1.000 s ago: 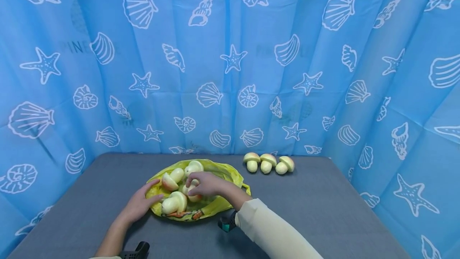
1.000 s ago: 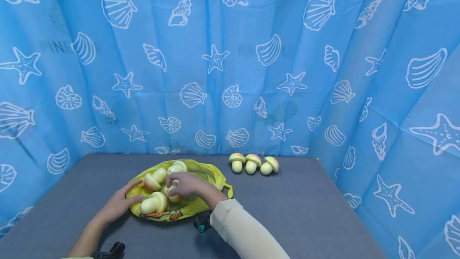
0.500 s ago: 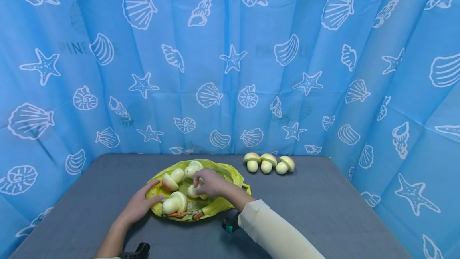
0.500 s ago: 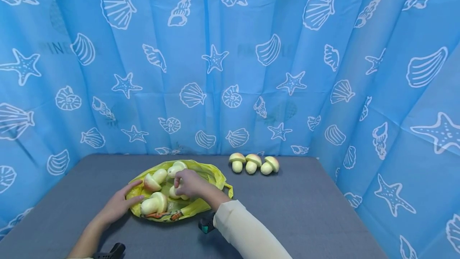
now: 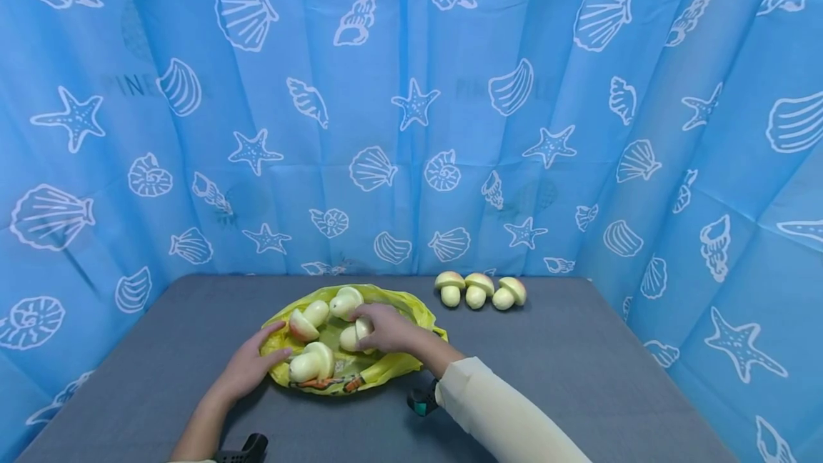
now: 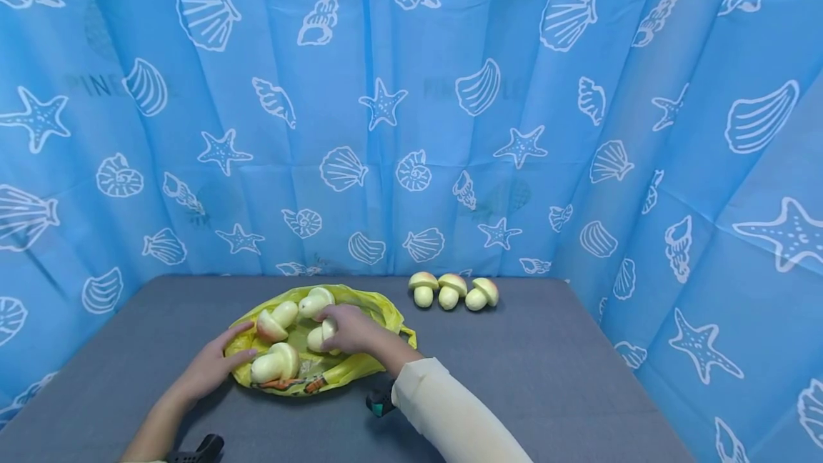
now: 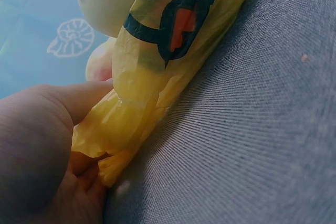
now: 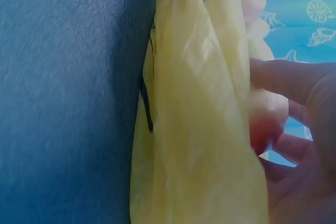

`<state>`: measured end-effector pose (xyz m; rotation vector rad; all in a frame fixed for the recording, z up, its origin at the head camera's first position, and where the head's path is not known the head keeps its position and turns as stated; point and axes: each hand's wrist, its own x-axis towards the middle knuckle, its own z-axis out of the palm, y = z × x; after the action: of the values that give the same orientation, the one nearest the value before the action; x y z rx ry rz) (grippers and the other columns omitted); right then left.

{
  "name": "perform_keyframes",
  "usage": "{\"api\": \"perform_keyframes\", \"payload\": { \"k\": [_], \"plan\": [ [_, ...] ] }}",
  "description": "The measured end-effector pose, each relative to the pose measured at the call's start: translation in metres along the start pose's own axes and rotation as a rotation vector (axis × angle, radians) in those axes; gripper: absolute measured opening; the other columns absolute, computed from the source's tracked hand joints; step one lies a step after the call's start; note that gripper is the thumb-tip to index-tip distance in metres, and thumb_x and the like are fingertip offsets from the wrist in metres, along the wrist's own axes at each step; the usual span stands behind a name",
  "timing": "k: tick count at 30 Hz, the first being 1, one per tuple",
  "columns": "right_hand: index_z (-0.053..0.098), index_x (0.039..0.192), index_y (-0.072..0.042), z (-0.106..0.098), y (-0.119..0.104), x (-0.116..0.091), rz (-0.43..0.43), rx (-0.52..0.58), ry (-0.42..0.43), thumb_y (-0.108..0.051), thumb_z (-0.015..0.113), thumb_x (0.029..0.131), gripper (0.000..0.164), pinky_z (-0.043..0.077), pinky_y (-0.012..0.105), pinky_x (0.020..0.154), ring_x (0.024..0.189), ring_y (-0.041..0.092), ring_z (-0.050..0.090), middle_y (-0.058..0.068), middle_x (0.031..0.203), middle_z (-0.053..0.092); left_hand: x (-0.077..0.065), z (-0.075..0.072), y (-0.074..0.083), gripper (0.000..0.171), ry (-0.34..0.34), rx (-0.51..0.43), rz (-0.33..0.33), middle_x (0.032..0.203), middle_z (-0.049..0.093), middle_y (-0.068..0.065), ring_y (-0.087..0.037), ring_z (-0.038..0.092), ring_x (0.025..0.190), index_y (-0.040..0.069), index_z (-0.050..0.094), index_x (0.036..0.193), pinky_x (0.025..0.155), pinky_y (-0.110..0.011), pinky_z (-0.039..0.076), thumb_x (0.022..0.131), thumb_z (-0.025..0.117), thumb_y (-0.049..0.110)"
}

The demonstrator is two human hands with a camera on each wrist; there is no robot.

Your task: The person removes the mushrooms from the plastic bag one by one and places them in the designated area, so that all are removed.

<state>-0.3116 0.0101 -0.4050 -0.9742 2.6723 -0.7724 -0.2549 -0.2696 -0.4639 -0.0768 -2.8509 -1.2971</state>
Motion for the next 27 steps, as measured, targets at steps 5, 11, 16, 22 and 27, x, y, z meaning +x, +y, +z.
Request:
{"api": "perform_keyframes", "payload": {
  "k": [5,11,16,22,27],
  "plan": [
    [0.060,0.130,-0.012,-0.004,0.010,-0.004,-0.024,-0.013,0.011,-0.023,0.076,0.087,0.047,0.049,0.028,0.078,0.105,0.014,0.058,0.001,0.126,0.060,-0.001,0.000,0.001,0.067,0.001,0.000,-0.001,0.148,0.034,-0.031,-0.052,0.027,0.135,-0.001,0.037,0.146,0.105,-0.066,0.024,0.096,0.061,0.036],
    [0.059,0.131,-0.009,-0.016,0.020,-0.013,-0.057,0.051,0.035,-0.019,0.074,0.088,0.047,0.048,0.027,0.065,0.080,0.010,0.057,-0.001,0.103,0.063,0.000,0.001,-0.001,0.068,0.000,-0.003,-0.014,0.149,0.032,-0.031,-0.052,0.026,0.136,-0.001,0.037,0.147,0.106,-0.066,0.023,0.095,0.061,0.037],
    [0.058,0.133,-0.008,-0.026,0.027,-0.023,-0.082,0.082,0.083,-0.017,0.074,0.087,0.050,0.044,0.027,0.057,0.065,0.010,0.051,-0.004,0.081,0.056,0.001,0.001,-0.003,0.069,0.001,-0.003,-0.019,0.149,0.031,-0.032,-0.052,0.026,0.136,0.000,0.036,0.147,0.106,-0.066,0.023,0.095,0.061,0.037],
    [0.057,0.133,-0.010,-0.035,0.035,-0.038,-0.094,0.082,0.174,-0.018,0.074,0.088,0.049,0.046,0.028,0.059,0.070,0.011,0.052,0.001,0.101,0.059,0.001,0.002,-0.004,0.070,-0.001,0.010,-0.021,0.149,0.031,-0.032,-0.052,0.026,0.135,0.000,0.036,0.147,0.106,-0.066,0.023,0.095,0.061,0.039],
    [0.057,0.133,-0.007,-0.042,0.041,-0.052,-0.084,0.087,0.250,-0.019,0.075,0.087,0.050,0.046,0.031,0.060,0.072,0.012,0.051,0.002,0.106,0.059,0.002,0.002,-0.003,0.070,-0.003,0.014,-0.027,0.149,0.032,-0.031,-0.052,0.026,0.136,0.000,0.037,0.147,0.106,-0.066,0.023,0.095,0.061,0.040]
  ]
}}
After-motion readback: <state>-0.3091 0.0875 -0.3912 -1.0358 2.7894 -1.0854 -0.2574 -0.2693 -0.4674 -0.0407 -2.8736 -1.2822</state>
